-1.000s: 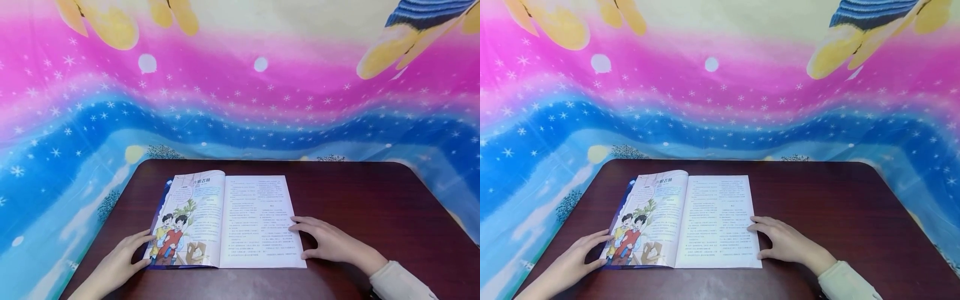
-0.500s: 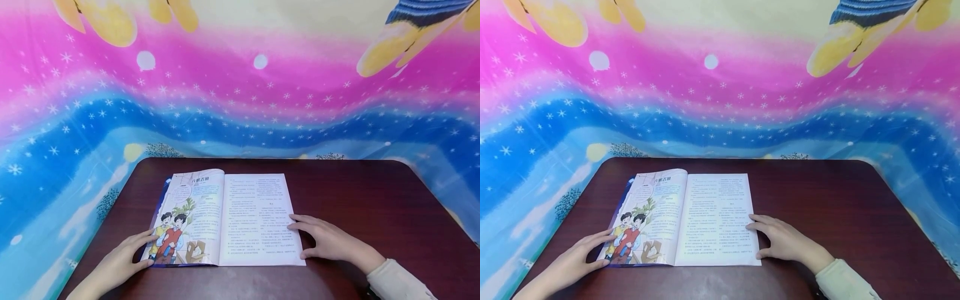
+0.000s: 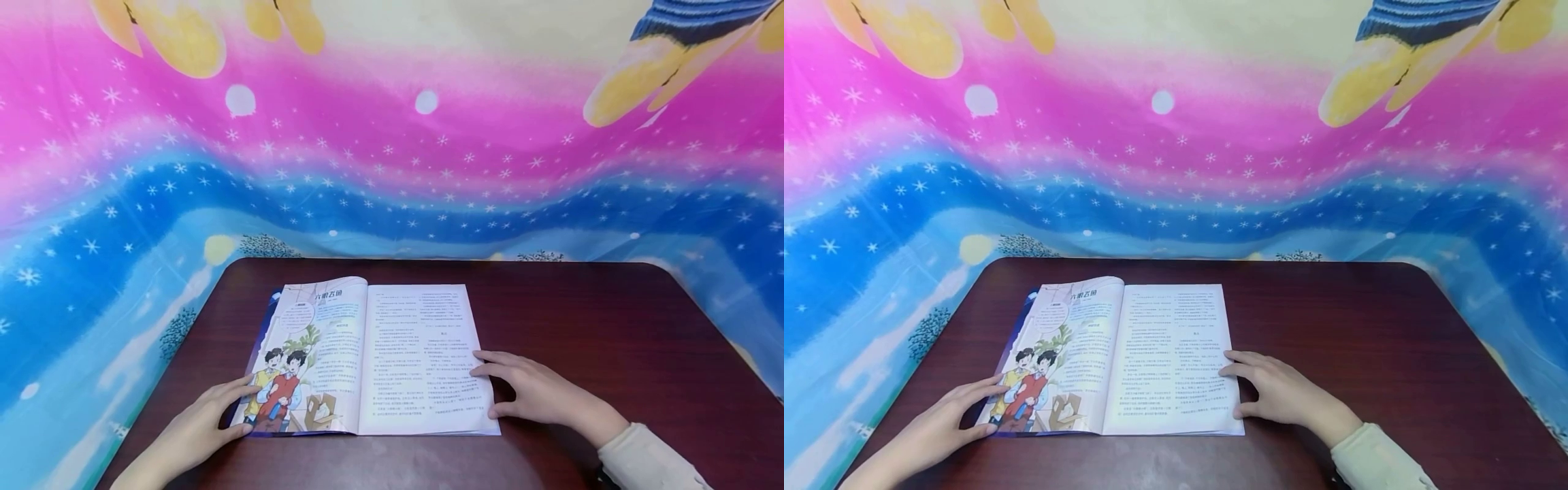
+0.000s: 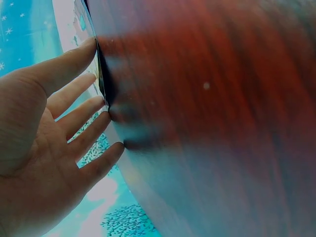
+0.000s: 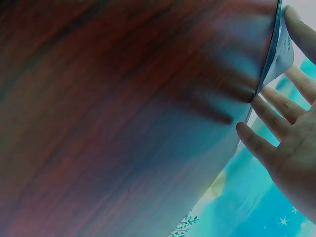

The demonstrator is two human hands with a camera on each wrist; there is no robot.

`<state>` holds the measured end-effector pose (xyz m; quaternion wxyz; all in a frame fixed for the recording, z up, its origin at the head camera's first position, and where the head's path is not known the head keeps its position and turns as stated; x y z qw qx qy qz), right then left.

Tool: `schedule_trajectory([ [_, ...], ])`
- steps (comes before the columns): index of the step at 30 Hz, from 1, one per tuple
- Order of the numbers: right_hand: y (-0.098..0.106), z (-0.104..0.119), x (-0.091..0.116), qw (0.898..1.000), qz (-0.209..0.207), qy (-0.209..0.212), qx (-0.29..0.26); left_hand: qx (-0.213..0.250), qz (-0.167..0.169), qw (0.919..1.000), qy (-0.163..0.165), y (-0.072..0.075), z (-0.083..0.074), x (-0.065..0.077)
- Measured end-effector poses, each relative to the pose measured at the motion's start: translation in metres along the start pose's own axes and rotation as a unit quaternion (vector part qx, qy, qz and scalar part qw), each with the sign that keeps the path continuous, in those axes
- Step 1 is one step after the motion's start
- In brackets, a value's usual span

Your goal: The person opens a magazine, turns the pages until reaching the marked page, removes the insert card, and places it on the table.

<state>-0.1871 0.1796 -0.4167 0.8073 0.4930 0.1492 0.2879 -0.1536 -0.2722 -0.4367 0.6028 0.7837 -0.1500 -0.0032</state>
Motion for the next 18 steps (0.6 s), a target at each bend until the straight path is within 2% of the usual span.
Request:
schedule_trajectory([
  [18, 0.0068, 0.0054, -0.0092, 1.000, -0.024, 0.013, 0.005, -0.014, 0.004, 0.9998, 0.010, 0.0025, -0.0018, -0.0011],
])
Point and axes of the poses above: each hand's wrist, its own x-axis away from the middle knuckle, its own y-axis out of the back of the hand, z = x × y, the point moved 9 cm from there along -x, towards the middle knuckle, and after that the axes turned 8 degrees about -x, right-handed, at the moved point
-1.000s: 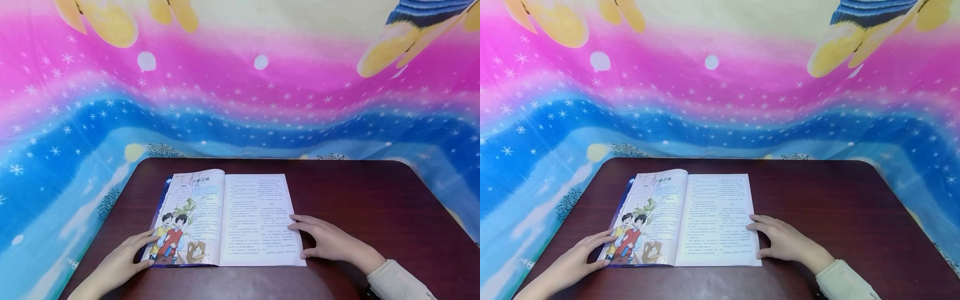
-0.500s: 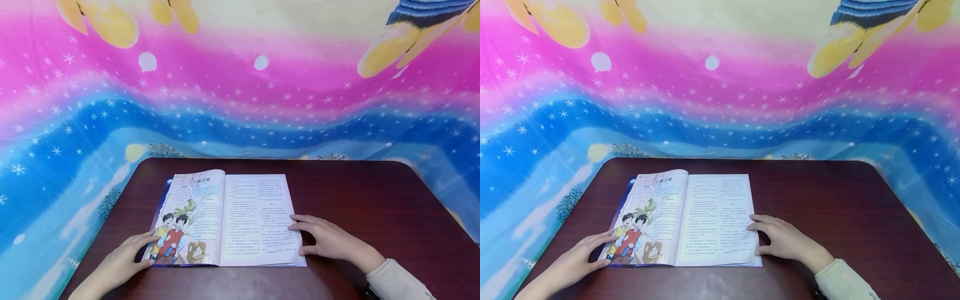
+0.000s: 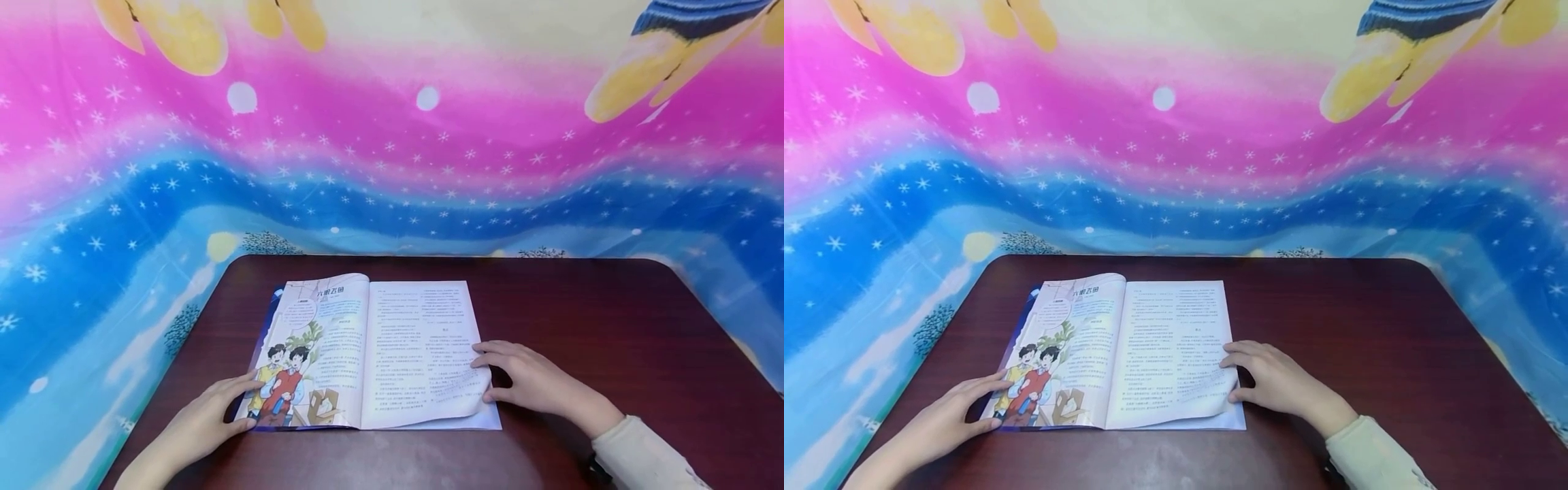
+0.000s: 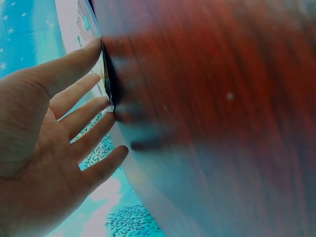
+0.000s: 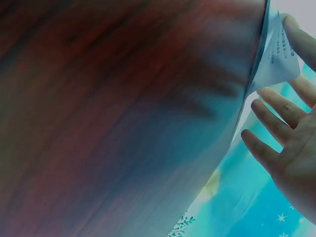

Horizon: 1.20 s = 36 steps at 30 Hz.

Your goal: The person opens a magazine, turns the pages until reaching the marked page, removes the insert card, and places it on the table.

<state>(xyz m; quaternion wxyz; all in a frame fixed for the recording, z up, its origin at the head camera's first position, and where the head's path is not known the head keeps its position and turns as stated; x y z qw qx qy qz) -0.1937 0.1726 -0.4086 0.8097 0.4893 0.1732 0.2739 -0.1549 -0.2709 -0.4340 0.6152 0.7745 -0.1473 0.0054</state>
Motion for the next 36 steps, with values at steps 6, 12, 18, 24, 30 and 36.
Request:
schedule_trajectory([
  [6, 0.006, 0.005, -0.005, 1.000, -0.023, 0.014, -0.001, -0.013, -0.018, 0.9997, -0.011, 0.003, -0.006, 0.001],
  [12, 0.009, 0.005, -0.009, 0.999, -0.044, 0.015, -0.003, -0.025, -0.089, 0.9946, -0.046, 0.022, -0.032, 0.006],
  [18, 0.018, 0.007, -0.012, 0.998, -0.064, 0.022, -0.010, -0.002, -0.137, 0.9869, -0.086, 0.037, -0.066, 0.003],
  [24, 0.022, 0.010, -0.016, 0.997, -0.067, 0.025, -0.007, 0.009, -0.150, 0.9823, -0.111, 0.034, -0.090, -0.004],
  [30, 0.032, 0.018, -0.021, 0.996, -0.078, 0.029, -0.006, 0.023, -0.152, 0.9752, -0.159, 0.028, -0.123, -0.013],
  [36, 0.043, 0.029, -0.024, 0.995, -0.090, 0.033, 0.005, 0.057, -0.125, 0.9690, -0.206, 0.026, -0.163, -0.024],
])
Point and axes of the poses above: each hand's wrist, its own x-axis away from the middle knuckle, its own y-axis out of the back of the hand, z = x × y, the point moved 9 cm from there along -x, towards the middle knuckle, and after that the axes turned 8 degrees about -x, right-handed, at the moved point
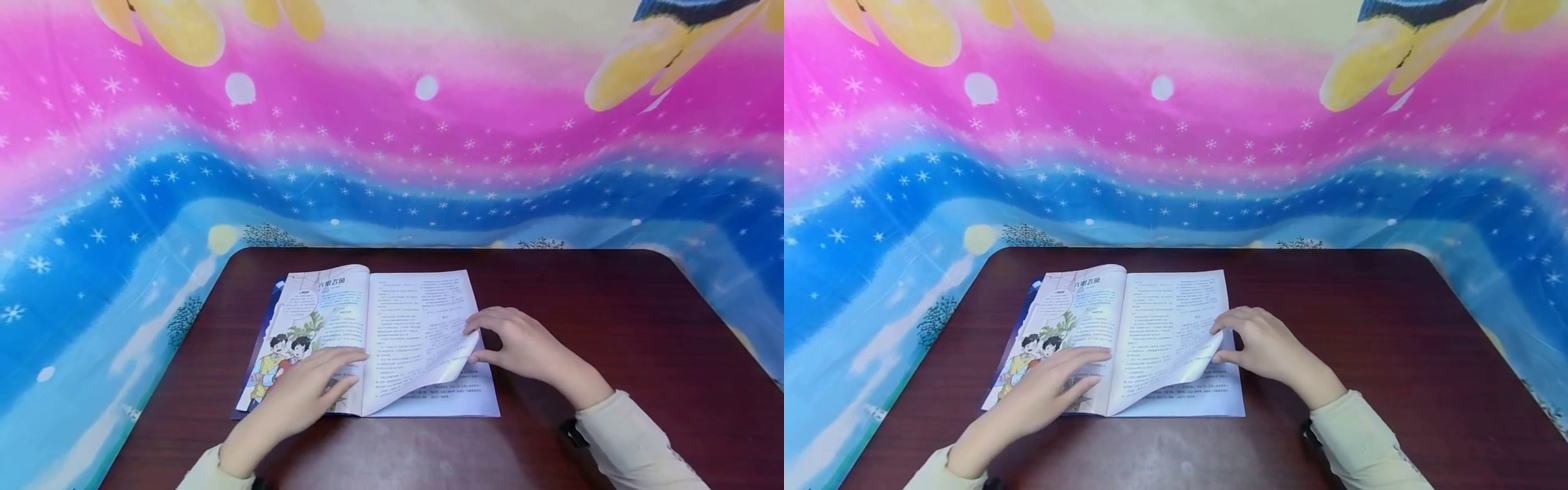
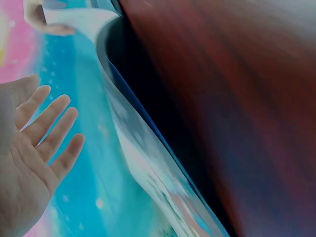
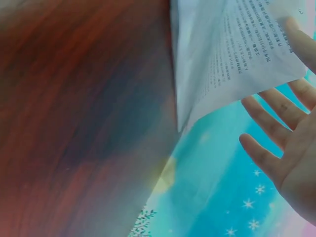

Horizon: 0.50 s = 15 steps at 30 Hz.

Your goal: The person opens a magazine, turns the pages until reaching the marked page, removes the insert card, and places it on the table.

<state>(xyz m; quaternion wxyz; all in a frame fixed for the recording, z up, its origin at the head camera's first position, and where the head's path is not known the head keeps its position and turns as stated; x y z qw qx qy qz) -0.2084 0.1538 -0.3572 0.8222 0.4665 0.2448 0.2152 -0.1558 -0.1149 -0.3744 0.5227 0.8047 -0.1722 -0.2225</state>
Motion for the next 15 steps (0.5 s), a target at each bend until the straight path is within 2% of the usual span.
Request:
schedule_trajectory([
  [2, 0.002, 0.003, -0.001, 1.000, -0.003, 0.001, 0.006, 0.013, 0.014, 0.9998, -0.010, -0.004, -0.011, -0.009],
  [6, 0.006, 0.008, -0.005, 1.000, -0.012, 0.006, 0.016, 0.031, 0.023, 0.9979, -0.051, -0.007, -0.039, -0.028],
  [10, 0.011, 0.015, -0.007, 0.999, -0.023, 0.004, 0.028, 0.031, 0.013, 0.9954, -0.090, -0.008, -0.064, -0.045],
  [15, 0.016, 0.025, -0.010, 0.999, -0.027, 0.004, 0.045, 0.000, -0.006, 0.9940, -0.109, -0.010, -0.085, -0.060],
])
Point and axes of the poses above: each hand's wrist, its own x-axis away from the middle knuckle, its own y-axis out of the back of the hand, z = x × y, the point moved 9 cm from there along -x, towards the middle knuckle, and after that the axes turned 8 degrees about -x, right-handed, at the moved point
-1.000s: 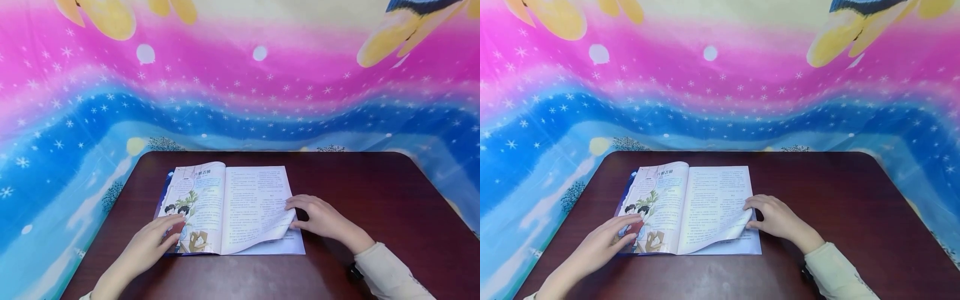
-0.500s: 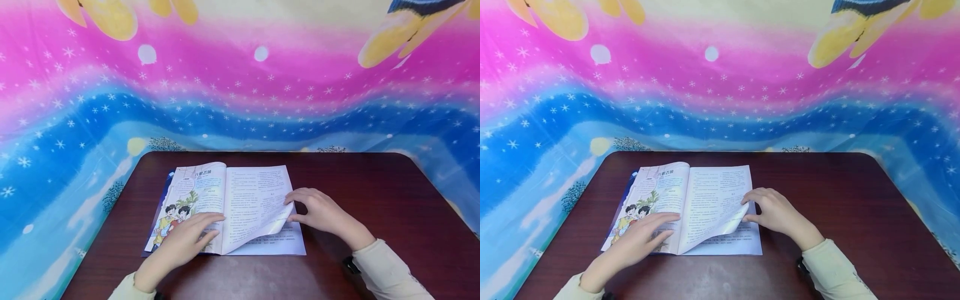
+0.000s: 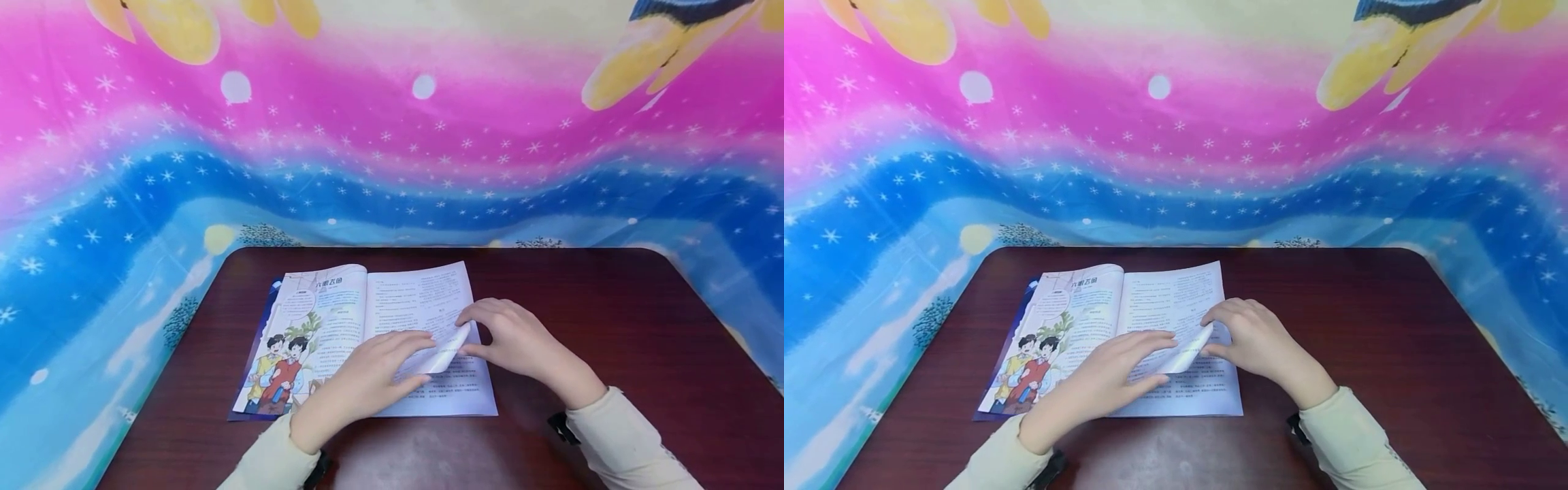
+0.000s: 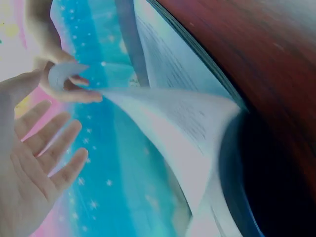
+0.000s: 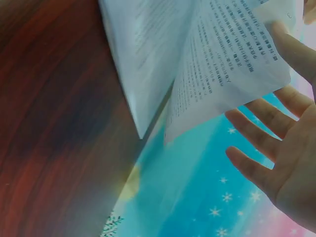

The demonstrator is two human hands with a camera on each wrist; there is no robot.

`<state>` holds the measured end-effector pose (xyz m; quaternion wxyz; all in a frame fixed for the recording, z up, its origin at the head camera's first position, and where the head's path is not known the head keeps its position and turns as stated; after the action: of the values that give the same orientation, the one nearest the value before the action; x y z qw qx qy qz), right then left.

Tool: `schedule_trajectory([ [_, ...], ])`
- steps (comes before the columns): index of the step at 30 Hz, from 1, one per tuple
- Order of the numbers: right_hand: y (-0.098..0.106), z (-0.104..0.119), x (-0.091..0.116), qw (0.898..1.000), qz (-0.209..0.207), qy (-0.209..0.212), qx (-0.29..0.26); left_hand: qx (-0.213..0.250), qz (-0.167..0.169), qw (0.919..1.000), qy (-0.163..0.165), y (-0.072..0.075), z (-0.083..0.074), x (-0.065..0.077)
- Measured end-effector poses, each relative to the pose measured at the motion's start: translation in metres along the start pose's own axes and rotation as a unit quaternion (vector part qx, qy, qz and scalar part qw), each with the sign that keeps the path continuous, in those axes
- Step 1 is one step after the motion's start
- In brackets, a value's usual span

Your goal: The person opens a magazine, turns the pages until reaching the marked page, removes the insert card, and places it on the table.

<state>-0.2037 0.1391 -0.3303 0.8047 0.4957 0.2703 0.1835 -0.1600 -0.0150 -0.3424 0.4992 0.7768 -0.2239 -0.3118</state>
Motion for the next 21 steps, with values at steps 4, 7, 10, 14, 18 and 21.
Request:
schedule_trajectory([
  [4, 0.003, 0.005, -0.002, 1.000, -0.002, -0.003, 0.003, -0.018, -0.007, 0.9998, -0.007, -0.002, -0.011, -0.009],
  [7, 0.005, 0.006, -0.003, 1.000, 0.000, -0.005, 0.005, -0.012, -0.022, 0.9995, -0.022, -0.002, -0.018, -0.014],
  [10, 0.007, 0.008, -0.003, 1.000, 0.000, -0.005, 0.005, -0.006, -0.042, 0.9983, -0.040, -0.002, -0.023, -0.018],
  [14, 0.010, 0.009, -0.003, 1.000, -0.003, -0.009, 0.001, -0.008, -0.053, 0.9973, -0.050, -0.001, -0.025, -0.018],
  [18, 0.014, 0.010, -0.002, 1.000, -0.007, -0.020, -0.011, -0.013, -0.055, 0.9972, -0.050, 0.001, -0.023, -0.018],
  [21, 0.018, 0.011, 0.001, 0.999, -0.018, -0.024, -0.023, -0.016, -0.062, 0.9970, -0.044, 0.004, -0.020, -0.016],
])
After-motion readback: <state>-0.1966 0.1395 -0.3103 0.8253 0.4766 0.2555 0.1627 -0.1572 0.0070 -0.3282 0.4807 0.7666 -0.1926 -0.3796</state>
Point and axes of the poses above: each hand's wrist, its own x-axis away from the middle knuckle, its own y-axis out of the back of the hand, z = x × y, the point moved 9 cm from there along -x, towards the middle knuckle, and after that the axes turned 8 degrees about -x, right-handed, at the moved point
